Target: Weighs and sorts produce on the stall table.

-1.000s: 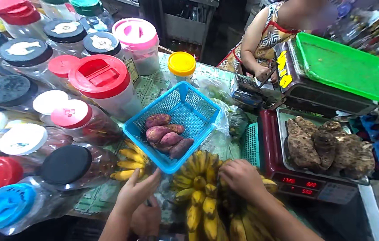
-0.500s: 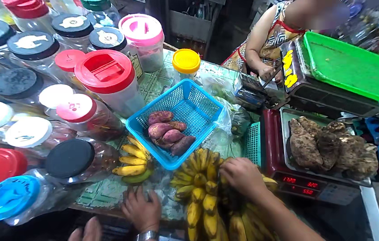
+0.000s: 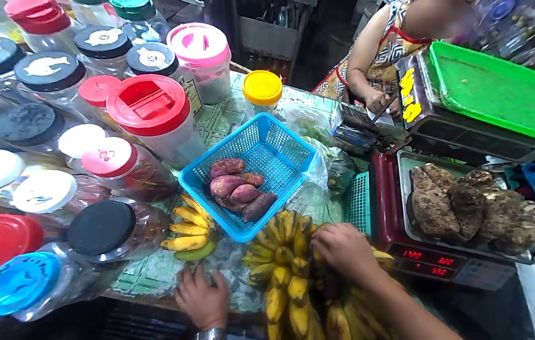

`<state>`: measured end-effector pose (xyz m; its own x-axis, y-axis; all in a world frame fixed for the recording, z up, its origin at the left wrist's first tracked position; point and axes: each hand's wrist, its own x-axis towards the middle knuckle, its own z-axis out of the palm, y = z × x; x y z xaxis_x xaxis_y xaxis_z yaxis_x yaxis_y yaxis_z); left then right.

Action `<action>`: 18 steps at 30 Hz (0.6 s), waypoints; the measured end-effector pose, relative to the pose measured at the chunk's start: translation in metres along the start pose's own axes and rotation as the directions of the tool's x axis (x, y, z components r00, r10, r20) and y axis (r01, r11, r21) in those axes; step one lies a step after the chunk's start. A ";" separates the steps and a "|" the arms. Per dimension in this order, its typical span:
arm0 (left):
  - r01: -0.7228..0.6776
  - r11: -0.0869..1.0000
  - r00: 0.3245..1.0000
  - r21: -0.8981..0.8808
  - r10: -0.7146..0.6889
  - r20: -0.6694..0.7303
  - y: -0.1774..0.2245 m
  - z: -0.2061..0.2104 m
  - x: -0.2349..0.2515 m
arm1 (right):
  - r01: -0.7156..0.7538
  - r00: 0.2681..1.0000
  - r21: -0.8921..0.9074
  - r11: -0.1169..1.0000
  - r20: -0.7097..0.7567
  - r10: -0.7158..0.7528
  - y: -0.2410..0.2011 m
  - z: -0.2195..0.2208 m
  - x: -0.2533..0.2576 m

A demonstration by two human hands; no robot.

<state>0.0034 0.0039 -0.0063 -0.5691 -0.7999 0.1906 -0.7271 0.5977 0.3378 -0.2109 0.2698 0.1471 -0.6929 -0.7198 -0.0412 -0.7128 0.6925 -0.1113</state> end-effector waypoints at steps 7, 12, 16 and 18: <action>0.002 1.000 1.000 0.003 -0.002 0.006 0.000 0.000 0.000 | 0.002 1.000 0.005 1.000 -0.002 -0.002 0.001 -0.001 0.001; 0.000 1.000 1.000 -0.007 0.000 0.006 0.000 -0.001 -0.001 | 0.001 1.000 0.015 1.000 0.007 -0.001 0.001 0.000 0.001; 0.000 1.000 1.000 -0.016 0.000 0.004 0.000 -0.001 -0.001 | 0.002 1.000 0.024 1.000 0.007 -0.002 0.002 0.001 0.000; -0.003 1.000 1.000 -0.014 0.003 0.001 0.000 -0.001 -0.001 | 0.000 1.000 0.020 1.000 0.011 0.000 0.002 0.000 0.000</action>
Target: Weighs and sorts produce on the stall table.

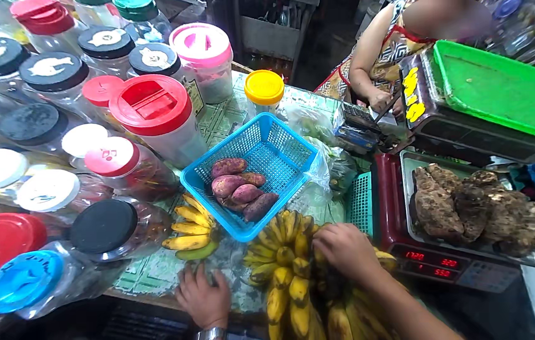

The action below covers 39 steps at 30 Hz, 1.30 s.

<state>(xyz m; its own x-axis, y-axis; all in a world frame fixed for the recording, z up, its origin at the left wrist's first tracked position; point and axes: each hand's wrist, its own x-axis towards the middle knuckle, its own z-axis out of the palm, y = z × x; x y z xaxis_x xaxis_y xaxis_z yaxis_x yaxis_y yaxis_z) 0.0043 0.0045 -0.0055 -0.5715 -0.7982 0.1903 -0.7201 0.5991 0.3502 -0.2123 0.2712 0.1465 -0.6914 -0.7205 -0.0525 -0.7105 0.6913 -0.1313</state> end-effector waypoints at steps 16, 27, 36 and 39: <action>0.000 1.000 1.000 0.010 0.000 -0.004 -0.002 0.002 0.000 | 0.004 1.000 -0.015 1.000 -0.019 -0.005 0.000 0.002 0.001; 0.001 1.000 1.000 0.006 -0.001 0.013 -0.001 -0.001 0.001 | -0.006 1.000 -0.006 1.000 -0.021 0.006 0.000 0.001 0.000; -0.002 1.000 1.000 0.014 0.001 0.001 -0.001 0.001 0.000 | -0.014 1.000 0.001 1.000 -0.003 0.014 0.000 0.000 0.001; 0.003 1.000 1.000 0.012 -0.003 0.004 0.000 0.001 0.000 | -0.016 1.000 -0.005 1.000 0.003 0.016 0.000 0.000 0.001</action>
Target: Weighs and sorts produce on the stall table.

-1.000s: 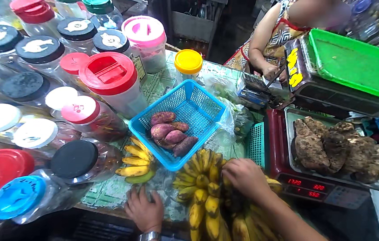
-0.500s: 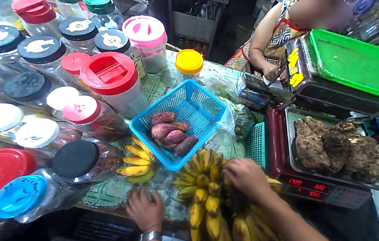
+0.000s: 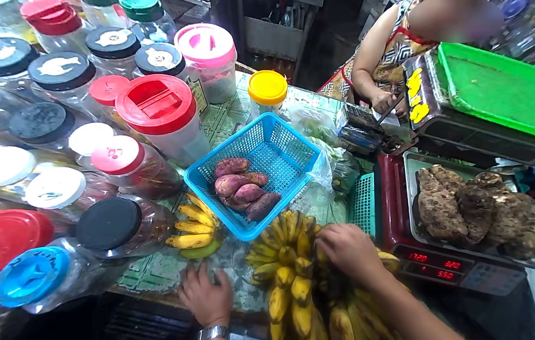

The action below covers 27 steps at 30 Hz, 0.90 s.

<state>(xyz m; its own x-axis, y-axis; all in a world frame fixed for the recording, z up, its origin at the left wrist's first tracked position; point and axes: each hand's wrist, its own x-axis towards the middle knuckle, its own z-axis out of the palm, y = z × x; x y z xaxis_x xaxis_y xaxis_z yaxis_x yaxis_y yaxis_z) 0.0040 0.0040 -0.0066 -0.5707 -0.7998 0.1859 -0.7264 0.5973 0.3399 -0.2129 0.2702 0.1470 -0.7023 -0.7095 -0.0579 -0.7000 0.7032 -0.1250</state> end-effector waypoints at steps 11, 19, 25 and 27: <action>0.001 1.000 1.000 -0.004 -0.001 0.000 -0.001 0.002 -0.001 | 0.010 1.000 0.007 1.000 -0.003 -0.010 0.001 0.000 -0.001; 0.007 1.000 1.000 -0.009 -0.007 -0.020 0.001 0.001 -0.002 | 0.008 1.000 0.008 1.000 0.001 -0.008 0.000 -0.002 -0.003; -0.002 1.000 0.999 0.001 0.002 -0.038 -0.002 0.005 -0.002 | 0.003 1.000 -0.006 1.000 0.011 -0.003 -0.001 -0.002 -0.002; -0.003 1.000 0.999 0.001 0.003 -0.040 -0.002 0.004 -0.002 | 0.003 1.000 -0.005 1.000 0.010 -0.003 -0.001 -0.001 -0.002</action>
<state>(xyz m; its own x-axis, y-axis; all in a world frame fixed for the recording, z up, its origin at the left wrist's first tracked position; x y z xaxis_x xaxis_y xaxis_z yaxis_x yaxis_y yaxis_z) 0.0046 0.0046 -0.0113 -0.5570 -0.8000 0.2232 -0.7252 0.5995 0.3387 -0.2111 0.2714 0.1484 -0.6987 -0.7122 -0.0677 -0.7029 0.7011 -0.1199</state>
